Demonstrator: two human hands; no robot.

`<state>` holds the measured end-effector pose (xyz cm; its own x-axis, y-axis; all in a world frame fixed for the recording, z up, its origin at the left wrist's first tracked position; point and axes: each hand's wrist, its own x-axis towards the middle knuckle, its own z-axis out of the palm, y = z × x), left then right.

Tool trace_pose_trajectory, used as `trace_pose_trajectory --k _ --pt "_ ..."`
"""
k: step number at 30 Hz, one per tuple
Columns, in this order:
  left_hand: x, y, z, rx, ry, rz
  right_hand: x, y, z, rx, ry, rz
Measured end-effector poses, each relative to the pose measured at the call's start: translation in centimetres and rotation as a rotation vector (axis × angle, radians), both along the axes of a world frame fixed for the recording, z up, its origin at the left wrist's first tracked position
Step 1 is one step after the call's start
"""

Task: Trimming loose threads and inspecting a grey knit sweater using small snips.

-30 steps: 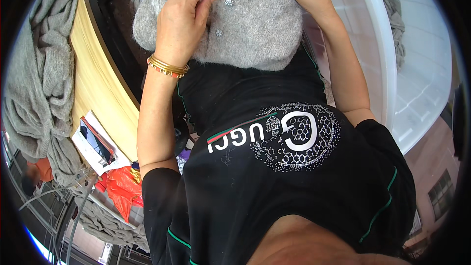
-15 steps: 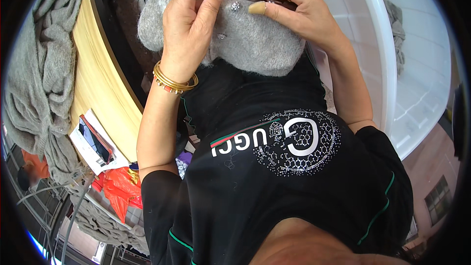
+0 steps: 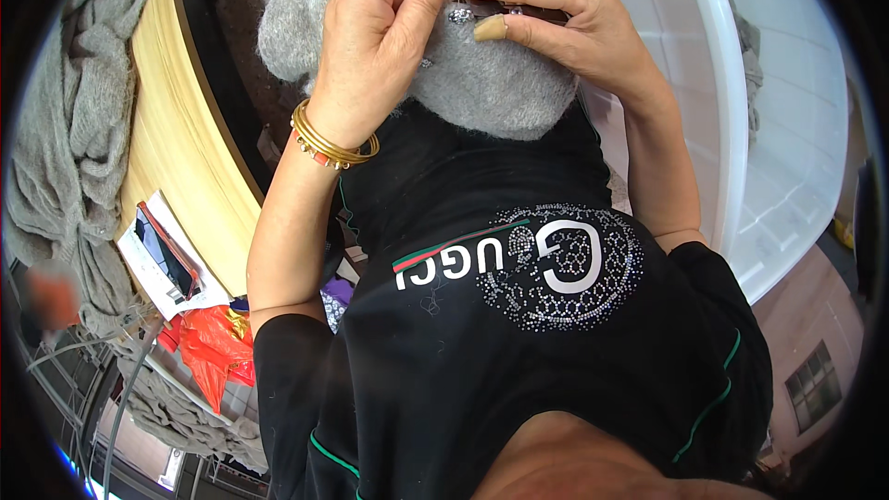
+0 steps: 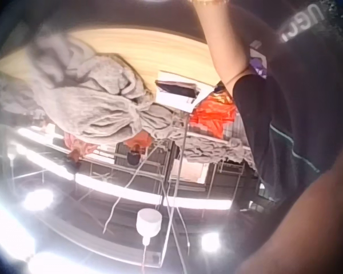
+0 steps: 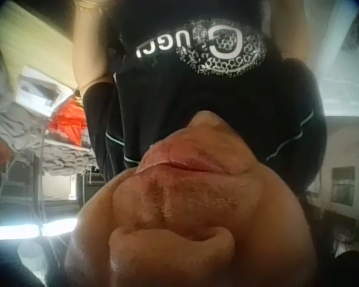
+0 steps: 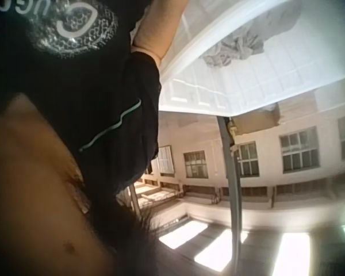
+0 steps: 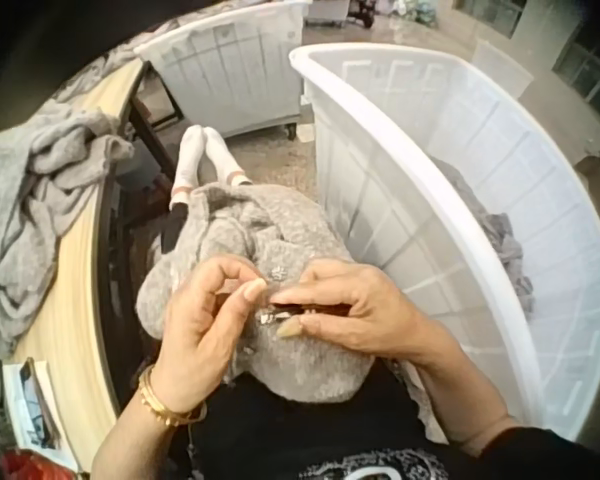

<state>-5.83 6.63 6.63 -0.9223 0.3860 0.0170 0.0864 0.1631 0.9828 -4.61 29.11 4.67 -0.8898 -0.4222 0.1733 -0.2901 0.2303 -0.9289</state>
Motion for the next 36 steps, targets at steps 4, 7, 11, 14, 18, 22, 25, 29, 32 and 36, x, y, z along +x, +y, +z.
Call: trace_pose_trajectory --k 4,7,11,14,18,22,25,29,32,36 --pt "0.2 0.2 0.6 -0.061 -0.012 0.017 -1.8 -0.1 -3.3 -0.155 0.292 0.105" --pt "0.0 0.1 -0.2 0.003 -0.087 -0.008 -2.6 -0.7 -4.5 -0.388 0.54 0.211" --pt "-0.3 0.5 -0.9 0.234 -0.277 0.076 -2.5 -1.1 -4.5 -0.475 0.468 0.146" --pt "-0.8 -0.2 -1.9 0.339 -0.402 0.098 -0.5 -1.2 -1.6 -0.345 -0.037 -0.052" --pt "-1.6 -1.3 -3.4 0.39 -0.504 0.014 0.6 -0.8 -1.1 -0.114 -0.449 -0.187" --pt "-1.8 0.2 -2.7 0.42 -0.511 -0.021 -0.7 2.6 -10.8 0.3 -0.438 -0.398" --pt "-1.4 -0.4 -3.0 0.315 -0.605 0.058 -0.6 0.8 -2.3 -0.172 -0.398 -0.348" --pt "-2.1 -1.0 -5.5 0.208 -0.441 -0.142 -0.6 3.7 -2.1 -0.212 -0.34 -0.413" --pt "-1.8 -1.6 -4.8 0.091 -0.467 -0.264 -1.8 4.5 -5.3 -0.58 -0.123 -0.119" --pt "-1.5 -1.2 -5.4 0.193 -0.326 -0.311 -0.7 4.5 -2.7 -0.225 -0.399 -0.452"
